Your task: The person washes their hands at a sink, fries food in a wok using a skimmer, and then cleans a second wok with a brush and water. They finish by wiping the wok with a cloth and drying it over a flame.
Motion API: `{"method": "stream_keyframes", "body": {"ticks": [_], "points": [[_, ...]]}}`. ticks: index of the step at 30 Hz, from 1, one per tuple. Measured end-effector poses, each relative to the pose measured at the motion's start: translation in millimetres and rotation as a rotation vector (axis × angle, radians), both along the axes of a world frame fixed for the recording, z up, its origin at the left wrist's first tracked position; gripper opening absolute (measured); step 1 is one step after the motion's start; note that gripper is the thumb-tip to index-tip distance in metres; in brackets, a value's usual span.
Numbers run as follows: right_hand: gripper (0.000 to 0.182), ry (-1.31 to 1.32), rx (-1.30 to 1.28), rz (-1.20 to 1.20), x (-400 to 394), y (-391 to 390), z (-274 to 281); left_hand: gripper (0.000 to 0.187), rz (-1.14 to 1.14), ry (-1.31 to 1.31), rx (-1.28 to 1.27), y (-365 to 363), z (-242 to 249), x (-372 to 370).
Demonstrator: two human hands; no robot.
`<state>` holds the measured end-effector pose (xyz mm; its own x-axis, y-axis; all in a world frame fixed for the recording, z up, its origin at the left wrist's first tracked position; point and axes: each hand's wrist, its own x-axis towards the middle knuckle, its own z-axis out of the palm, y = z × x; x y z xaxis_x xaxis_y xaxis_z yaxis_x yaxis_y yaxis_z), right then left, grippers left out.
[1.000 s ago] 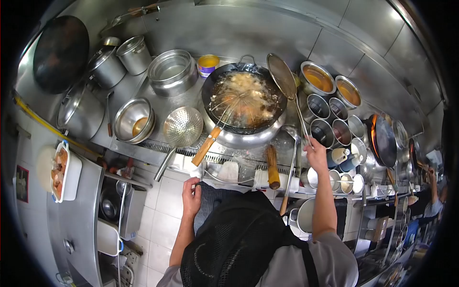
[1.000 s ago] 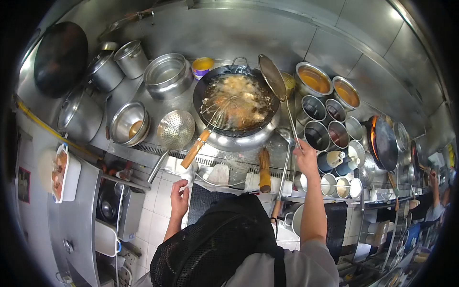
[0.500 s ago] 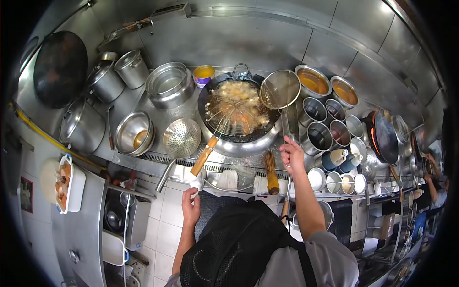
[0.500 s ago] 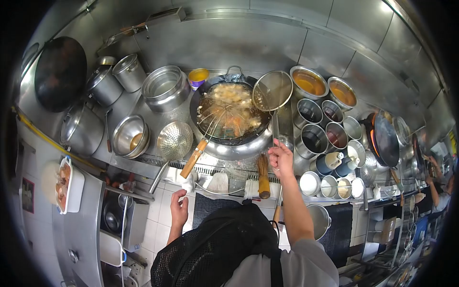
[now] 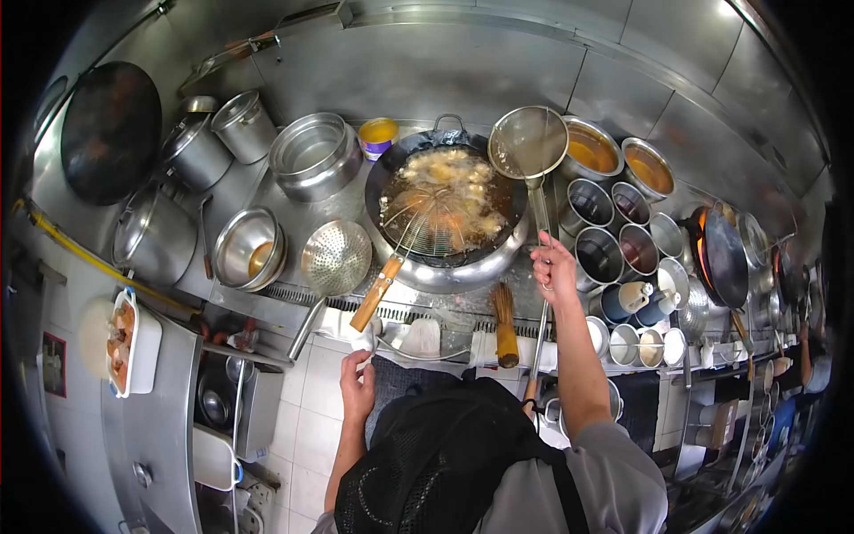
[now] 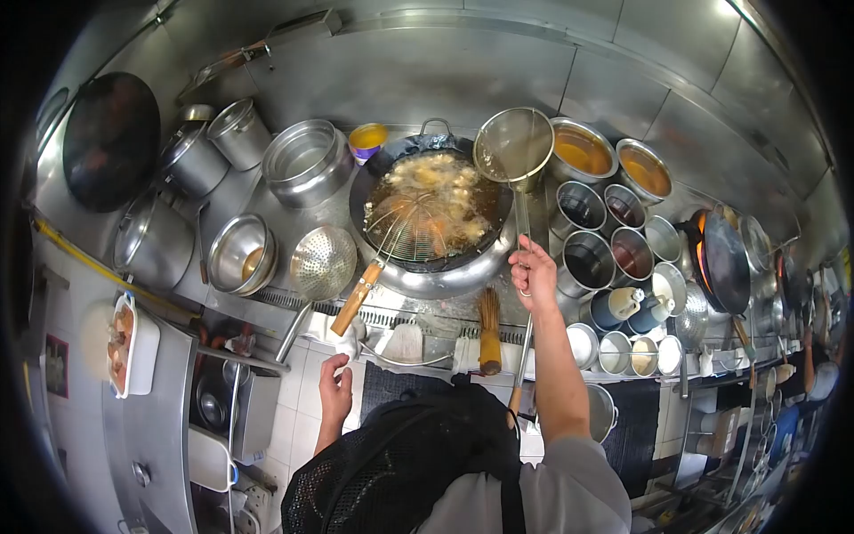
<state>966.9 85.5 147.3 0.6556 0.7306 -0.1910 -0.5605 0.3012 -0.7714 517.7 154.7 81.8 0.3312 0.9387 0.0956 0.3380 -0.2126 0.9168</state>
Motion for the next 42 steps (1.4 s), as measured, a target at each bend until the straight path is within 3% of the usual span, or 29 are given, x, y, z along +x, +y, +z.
{"method": "stream_keyframes", "body": {"ticks": [5, 7, 8, 10, 12, 14, 19, 22, 24, 27, 29, 31, 36, 37, 39, 42], "points": [[0.045, -0.261, -0.151, -0.086, 46.7, 32.3, 9.7, 0.025, 0.048, 0.032, 0.01, -3.9, -11.3, -4.5], [0.045, -0.807, -0.445, -0.169, 89.2, 48.2, -4.8, 0.025, 0.061, 0.041, 0.006, -4.3, -14.3, -2.7], [0.045, -0.807, -0.443, -0.167, 108.6, 55.2, -13.6, 0.025, 0.068, 0.048, 0.005, -4.8, -14.7, -1.1], [0.045, -1.32, -0.687, -0.299, 142.1, 65.9, -38.1, 0.025, 0.077, 0.056, 0.005, -6.1, -13.6, 2.8], [0.045, -1.356, -0.749, -0.248, 167.5, 70.1, -79.5, 0.025, 0.084, 0.052, 0.001, -8.1, -10.5, 6.9], [0.044, -1.468, -0.756, -0.23, 167.6, 63.1, -79.0, 0.025, 0.075, 0.058, -0.001, -8.6, -10.0, 9.9], [0.043, -1.441, -0.679, -0.251, 143.6, 38.5, -47.1, 0.025, 0.058, 0.053, 0.018, -2.6, -5.7, 12.4], [0.041, -1.598, -0.55, -0.344, 112.2, 23.0, -30.0, 0.024, 0.065, 0.041, 0.014, 4.3, -7.4, 14.9], [0.045, -0.93, -0.541, -0.019, 66.7, 4.8, 9.8, 0.024, 0.041, -0.009, 0.035, 9.5, -5.4, 18.7], [0.047, -0.819, -0.399, 0.183, 36.4, -12.2, 26.3, 0.024, 0.03, -0.007, 0.016, 13.7, -3.5, 20.1], [0.044, -0.872, -0.465, 0.246, 26.5, -12.6, 45.0, 0.023, 0.013, -0.016, 0.008, 15.5, -3.7, 18.1], [0.04, -1.368, -0.527, 0.338, 16.0, -5.2, 70.4, 0.023, -0.029, -0.029, 0.004, 18.3, -2.9, 14.4], [0.04, -1.399, -0.713, 0.635, 3.2, 22.9, 134.7, 0.024, 0.006, -0.061, 0.034, 22.0, -5.7, 1.0], [0.04, -1.405, -0.717, 0.631, 6.6, 29.9, 129.6, 0.024, 0.016, -0.07, 0.04, 22.7, -7.8, -1.4], [0.042, -1.689, -0.55, 0.573, 16.8, 45.8, 112.1, 0.025, 0.017, -0.079, 0.045, 28.3, -9.1, -4.4], [0.044, -1.631, -0.666, 0.554, 3.6, 53.2, 119.0, 0.025, 0.011, -0.109, 0.056, 37.9, -2.3, -5.3]]}}
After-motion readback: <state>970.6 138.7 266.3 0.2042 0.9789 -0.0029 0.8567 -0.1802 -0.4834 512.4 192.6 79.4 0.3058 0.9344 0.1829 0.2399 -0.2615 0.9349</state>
